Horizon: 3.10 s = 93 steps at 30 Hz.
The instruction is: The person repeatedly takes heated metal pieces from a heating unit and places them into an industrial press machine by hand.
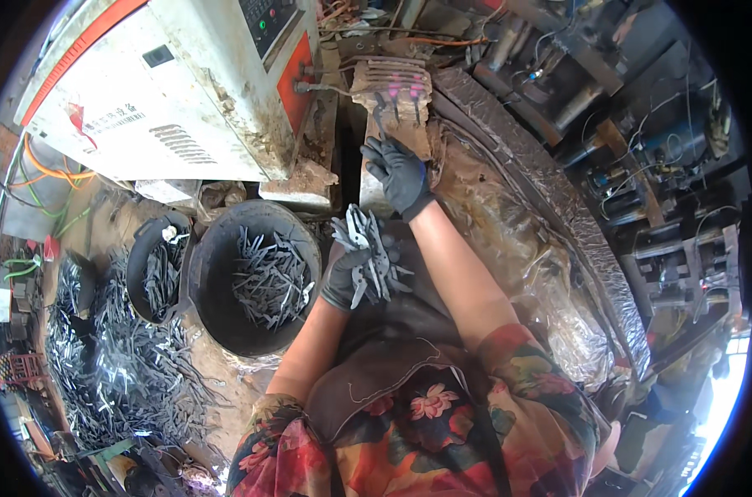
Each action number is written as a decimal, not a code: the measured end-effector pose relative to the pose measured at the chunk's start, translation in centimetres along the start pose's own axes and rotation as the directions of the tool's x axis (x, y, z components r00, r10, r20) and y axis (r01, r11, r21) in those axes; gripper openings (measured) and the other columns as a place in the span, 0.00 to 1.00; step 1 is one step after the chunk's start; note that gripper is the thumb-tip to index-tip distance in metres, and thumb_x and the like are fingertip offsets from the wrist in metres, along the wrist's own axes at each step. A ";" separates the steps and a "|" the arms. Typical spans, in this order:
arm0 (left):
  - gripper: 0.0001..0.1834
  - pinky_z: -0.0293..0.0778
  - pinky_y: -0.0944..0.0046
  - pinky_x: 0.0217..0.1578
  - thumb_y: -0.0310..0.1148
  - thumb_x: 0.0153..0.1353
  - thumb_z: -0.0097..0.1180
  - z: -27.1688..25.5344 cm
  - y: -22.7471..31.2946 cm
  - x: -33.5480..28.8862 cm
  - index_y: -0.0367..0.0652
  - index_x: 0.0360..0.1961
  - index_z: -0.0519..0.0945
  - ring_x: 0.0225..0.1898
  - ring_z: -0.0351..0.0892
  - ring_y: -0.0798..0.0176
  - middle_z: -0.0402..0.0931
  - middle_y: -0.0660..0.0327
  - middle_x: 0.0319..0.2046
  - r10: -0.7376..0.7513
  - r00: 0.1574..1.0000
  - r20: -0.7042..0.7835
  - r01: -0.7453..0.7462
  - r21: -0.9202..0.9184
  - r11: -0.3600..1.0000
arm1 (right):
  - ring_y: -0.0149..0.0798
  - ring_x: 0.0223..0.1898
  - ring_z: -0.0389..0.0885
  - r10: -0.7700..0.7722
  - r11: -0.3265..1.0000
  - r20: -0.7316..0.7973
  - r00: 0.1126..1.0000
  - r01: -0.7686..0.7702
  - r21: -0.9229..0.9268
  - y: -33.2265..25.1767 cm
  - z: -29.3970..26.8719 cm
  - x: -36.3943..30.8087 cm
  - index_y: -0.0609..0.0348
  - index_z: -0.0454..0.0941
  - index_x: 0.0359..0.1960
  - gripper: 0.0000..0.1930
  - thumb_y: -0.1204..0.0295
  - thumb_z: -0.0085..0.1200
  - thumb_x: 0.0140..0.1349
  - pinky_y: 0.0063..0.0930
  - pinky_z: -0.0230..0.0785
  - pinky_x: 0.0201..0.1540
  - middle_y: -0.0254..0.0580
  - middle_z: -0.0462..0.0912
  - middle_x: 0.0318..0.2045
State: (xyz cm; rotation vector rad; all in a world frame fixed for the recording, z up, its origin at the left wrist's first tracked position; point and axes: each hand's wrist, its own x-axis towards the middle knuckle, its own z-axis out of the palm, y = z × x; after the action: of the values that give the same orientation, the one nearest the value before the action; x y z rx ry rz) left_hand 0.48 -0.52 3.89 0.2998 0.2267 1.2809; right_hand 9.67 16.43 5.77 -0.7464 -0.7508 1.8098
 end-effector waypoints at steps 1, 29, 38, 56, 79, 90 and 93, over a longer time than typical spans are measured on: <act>0.34 0.79 0.55 0.41 0.30 0.45 0.64 -0.1 -0.1 0.0 0.44 0.56 0.65 0.41 0.78 0.53 0.74 0.55 0.42 -0.003 1.000 -0.019 0.003 0.008 1.000 | 0.36 0.54 0.75 0.014 0.999 -0.029 0.999 -0.013 0.053 -0.1 0.3 0.7 0.59 0.68 0.54 0.15 0.68 0.41 0.69 0.29 0.71 0.48 0.42 0.75 0.53; 0.16 0.72 0.55 0.33 0.39 0.55 0.49 -8.1 -0.7 -1.1 0.42 0.42 0.69 0.25 0.70 0.61 0.68 0.61 0.22 -0.141 0.984 -0.110 0.156 0.147 0.977 | 0.23 0.13 0.65 -0.070 0.673 -0.006 0.998 0.052 0.738 -12.9 -17.7 -20.8 0.59 0.76 0.41 0.17 0.60 0.38 0.67 0.19 0.57 0.15 0.25 0.67 0.13; 0.18 0.70 0.60 0.43 0.39 0.56 0.55 -1.7 -3.9 1.1 0.45 0.46 0.69 0.39 0.70 0.64 0.71 0.63 0.35 -0.203 0.979 -0.016 0.203 0.123 0.971 | 0.32 0.17 0.73 -0.612 0.635 -0.767 0.190 0.696 -0.334 -33.1 -39.5 -32.8 0.57 0.72 0.36 0.16 0.57 0.40 0.68 0.21 0.62 0.18 0.39 0.78 0.22; 0.22 0.75 0.57 0.39 0.42 0.56 0.56 -5.8 -4.5 2.6 0.45 0.50 0.70 0.39 0.74 0.60 0.73 0.61 0.38 -0.150 0.975 -0.165 0.191 0.275 0.942 | 0.29 0.17 0.68 -0.541 0.613 -0.834 0.106 0.728 -0.305 -33.0 -44.4 -41.0 0.51 0.72 0.34 0.12 0.60 0.40 0.68 0.20 0.60 0.18 0.34 0.74 0.20; 0.23 0.77 0.54 0.34 0.41 0.55 0.53 -7.0 -2.9 1.4 0.45 0.52 0.68 0.38 0.74 0.61 0.73 0.60 0.37 -0.171 0.982 -0.084 0.185 0.195 0.963 | 0.36 0.30 0.81 -0.320 0.927 -0.623 0.713 0.373 -0.049 -30.3 -26.4 -15.4 0.59 0.75 0.40 0.11 0.65 0.43 0.68 0.30 0.75 0.32 0.39 0.82 0.30; 0.19 0.73 0.57 0.43 0.35 0.57 0.52 4.1 -3.8 2.7 0.37 0.48 0.71 0.37 0.73 0.57 0.72 0.59 0.31 -0.121 0.890 -0.439 0.279 0.315 0.907 | 0.27 0.27 0.74 -0.588 0.634 -0.371 0.719 0.695 0.341 -22.7 -34.9 -24.7 0.57 0.72 0.44 0.08 0.74 0.41 0.66 0.17 0.71 0.31 0.34 0.78 0.30; 0.25 0.76 0.52 0.45 0.30 0.54 0.55 1.8 -3.4 2.8 0.41 0.54 0.67 0.42 0.77 0.53 0.75 0.54 0.40 -0.132 0.970 -0.206 0.158 0.115 0.981 | 0.23 0.26 0.71 -0.735 0.352 -0.386 0.557 0.801 0.484 -26.3 -31.3 -37.9 0.55 0.71 0.45 0.09 0.74 0.42 0.65 0.15 0.69 0.31 0.31 0.76 0.29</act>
State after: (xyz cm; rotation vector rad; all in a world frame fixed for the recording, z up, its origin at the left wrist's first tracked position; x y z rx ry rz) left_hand 4.92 1.11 4.46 0.2622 0.4952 1.1525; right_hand 60.22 -6.05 12.45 0.0325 -0.2747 0.9709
